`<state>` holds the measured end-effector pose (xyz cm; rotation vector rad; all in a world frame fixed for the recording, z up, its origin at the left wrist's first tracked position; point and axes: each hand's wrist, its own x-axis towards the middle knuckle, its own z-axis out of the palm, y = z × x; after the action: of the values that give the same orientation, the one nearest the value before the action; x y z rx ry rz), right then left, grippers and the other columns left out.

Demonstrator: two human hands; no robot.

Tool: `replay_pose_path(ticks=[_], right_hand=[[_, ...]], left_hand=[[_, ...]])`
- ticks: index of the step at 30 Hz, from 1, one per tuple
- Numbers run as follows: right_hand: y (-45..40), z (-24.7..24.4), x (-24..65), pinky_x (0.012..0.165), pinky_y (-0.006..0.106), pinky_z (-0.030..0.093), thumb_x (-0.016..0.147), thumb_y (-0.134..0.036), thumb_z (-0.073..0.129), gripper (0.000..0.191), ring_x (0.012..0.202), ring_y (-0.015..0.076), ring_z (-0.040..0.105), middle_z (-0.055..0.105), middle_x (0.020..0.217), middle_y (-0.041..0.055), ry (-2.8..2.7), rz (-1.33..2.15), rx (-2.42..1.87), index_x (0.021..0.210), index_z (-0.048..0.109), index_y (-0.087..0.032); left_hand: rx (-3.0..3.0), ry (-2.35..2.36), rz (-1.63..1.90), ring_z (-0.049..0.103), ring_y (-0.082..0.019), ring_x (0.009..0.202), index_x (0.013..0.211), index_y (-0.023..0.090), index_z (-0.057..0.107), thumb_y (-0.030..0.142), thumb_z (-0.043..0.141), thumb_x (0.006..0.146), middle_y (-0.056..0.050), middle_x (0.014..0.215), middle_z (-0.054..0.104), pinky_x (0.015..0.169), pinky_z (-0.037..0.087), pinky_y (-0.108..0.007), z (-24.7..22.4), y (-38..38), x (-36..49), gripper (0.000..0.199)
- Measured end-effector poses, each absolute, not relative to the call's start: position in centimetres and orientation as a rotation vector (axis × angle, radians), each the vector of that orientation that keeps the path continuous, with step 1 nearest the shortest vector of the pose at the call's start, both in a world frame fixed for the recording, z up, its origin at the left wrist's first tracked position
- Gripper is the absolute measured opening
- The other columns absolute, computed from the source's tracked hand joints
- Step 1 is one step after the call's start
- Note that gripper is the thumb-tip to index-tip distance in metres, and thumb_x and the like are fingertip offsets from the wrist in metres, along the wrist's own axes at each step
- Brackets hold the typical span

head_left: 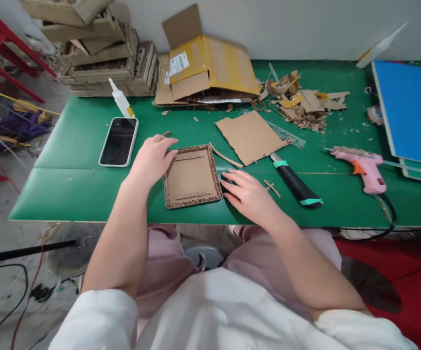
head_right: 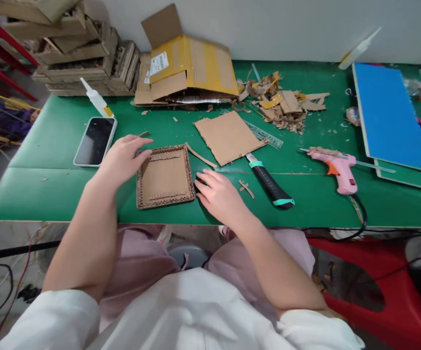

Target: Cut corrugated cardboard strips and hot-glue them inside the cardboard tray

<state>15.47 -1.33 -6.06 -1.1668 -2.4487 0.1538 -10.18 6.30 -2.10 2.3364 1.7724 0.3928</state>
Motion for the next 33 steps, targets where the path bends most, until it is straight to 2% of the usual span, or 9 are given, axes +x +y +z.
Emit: replay_pose_path(ticks=[2, 5, 11, 16, 19, 22, 27, 31, 33], right_hand=[[-2.3, -7.1, 14.6, 0.102, 0.043, 0.042, 0.087, -0.016, 0.043, 0.033, 0.121, 0.0245, 0.049, 0.058, 0.123, 0.0119, -2.424, 0.056, -1.203, 0.112, 0.062, -0.009], [-3.0, -7.9, 14.4, 0.103, 0.046, 0.041, 0.088, -0.013, 0.039, 0.034, 0.122, 0.0227, 0.049, 0.057, 0.123, 0.0103, -2.414, -0.008, -1.225, 0.113, 0.062, -0.013], [-2.4, -7.2, 18.2, 0.103, 0.052, 0.037, 0.088, -0.016, 0.043, 0.026, 0.115, 0.0246, 0.054, 0.067, 0.107, 0.0071, -2.325, -0.151, -1.393, 0.096, 0.068, -0.016], [-2.8, -6.5, 23.4, 0.096, 0.041, 0.045, 0.087, -0.025, 0.048, 0.025, 0.106, 0.0221, 0.057, 0.066, 0.109, 0.0091, -2.048, -0.302, -1.625, 0.098, 0.068, -0.015], [-2.9, -6.4, 25.6, 0.083, 0.042, 0.049, 0.085, -0.034, 0.05, 0.035, 0.092, 0.0248, 0.06, 0.068, 0.1, 0.013, -1.988, -0.245, -1.862, 0.107, 0.065, -0.011], [-3.0, -6.3, 26.7, 0.077, 0.042, 0.05, 0.082, -0.035, 0.054, 0.041, 0.088, 0.0271, 0.061, 0.067, 0.099, 0.0148, -2.035, -0.164, -2.007, 0.113, 0.062, -0.009], [-4.7, -4.0, 28.2, 0.07, 0.039, 0.051, 0.076, -0.036, 0.056, 0.036, 0.08, 0.0257, 0.064, 0.069, 0.091, 0.0105, -1.815, -0.09, -2.174, 0.105, 0.068, -0.017], [-6.5, -1.9, 27.0, 0.069, 0.039, 0.051, 0.072, -0.04, 0.06, 0.032, 0.072, 0.0232, 0.064, 0.07, 0.085, 0.0079, -1.483, -0.011, -2.185, 0.096, 0.07, -0.021], [-6.9, -1.7, 23.9, 0.071, 0.037, 0.052, 0.076, -0.039, 0.057, 0.035, 0.076, 0.0218, 0.065, 0.07, 0.091, 0.0078, -1.397, 0.024, -2.036, 0.103, 0.067, -0.02]], left_hand=[[2.353, 1.734, 0.361, 0.049, -0.025, 0.113, 0.117, 0.015, 0.058, 0.029, 0.043, 0.087, -0.013, 0.115, 0.058, 0.099, 0.037, -0.04, -2.3, 6.3, -9.9, 0.037], [2.383, 1.701, 0.37, 0.048, -0.024, 0.115, 0.118, 0.015, 0.058, 0.03, 0.042, 0.088, -0.012, 0.116, 0.058, 0.1, 0.035, -0.039, -2.3, 6.3, -9.6, 0.037], [2.389, 1.701, 0.373, 0.049, -0.026, 0.112, 0.118, 0.016, 0.058, 0.031, 0.041, 0.087, -0.012, 0.116, 0.058, 0.099, 0.037, -0.04, -1.4, 6.1, -9.3, 0.038], [2.436, 1.693, 0.4, 0.05, -0.027, 0.111, 0.116, 0.016, 0.059, 0.031, 0.041, 0.087, -0.012, 0.114, 0.059, 0.099, 0.037, -0.041, -1.2, 5.9, -8.9, 0.038], [2.504, 1.655, 0.465, 0.05, -0.027, 0.111, 0.114, 0.015, 0.06, 0.031, 0.04, 0.088, -0.013, 0.112, 0.059, 0.099, 0.037, -0.042, -1.2, 5.3, -8.2, 0.037], [2.555, 1.53, 0.546, 0.051, -0.025, 0.11, 0.113, 0.015, 0.061, 0.032, 0.039, 0.089, -0.013, 0.113, 0.06, 0.099, 0.038, -0.04, -0.8, 4.4, -7.0, 0.037], [2.529, 1.24, 0.74, 0.052, -0.022, 0.108, 0.109, 0.015, 0.063, 0.029, 0.039, 0.09, -0.011, 0.111, 0.063, 0.098, 0.039, -0.039, -0.2, 2.4, -5.0, 0.034], [2.227, 1.124, 0.816, 0.057, -0.023, 0.101, 0.103, 0.02, 0.066, 0.033, 0.046, 0.087, -0.008, 0.104, 0.066, 0.094, 0.041, -0.039, -0.1, 0.4, -3.0, 0.03], [1.851, 1.096, 0.773, 0.061, -0.022, 0.093, 0.1, 0.021, 0.068, 0.041, 0.047, 0.085, -0.007, 0.098, 0.069, 0.088, 0.045, -0.036, -0.4, -0.7, -1.5, 0.032]])
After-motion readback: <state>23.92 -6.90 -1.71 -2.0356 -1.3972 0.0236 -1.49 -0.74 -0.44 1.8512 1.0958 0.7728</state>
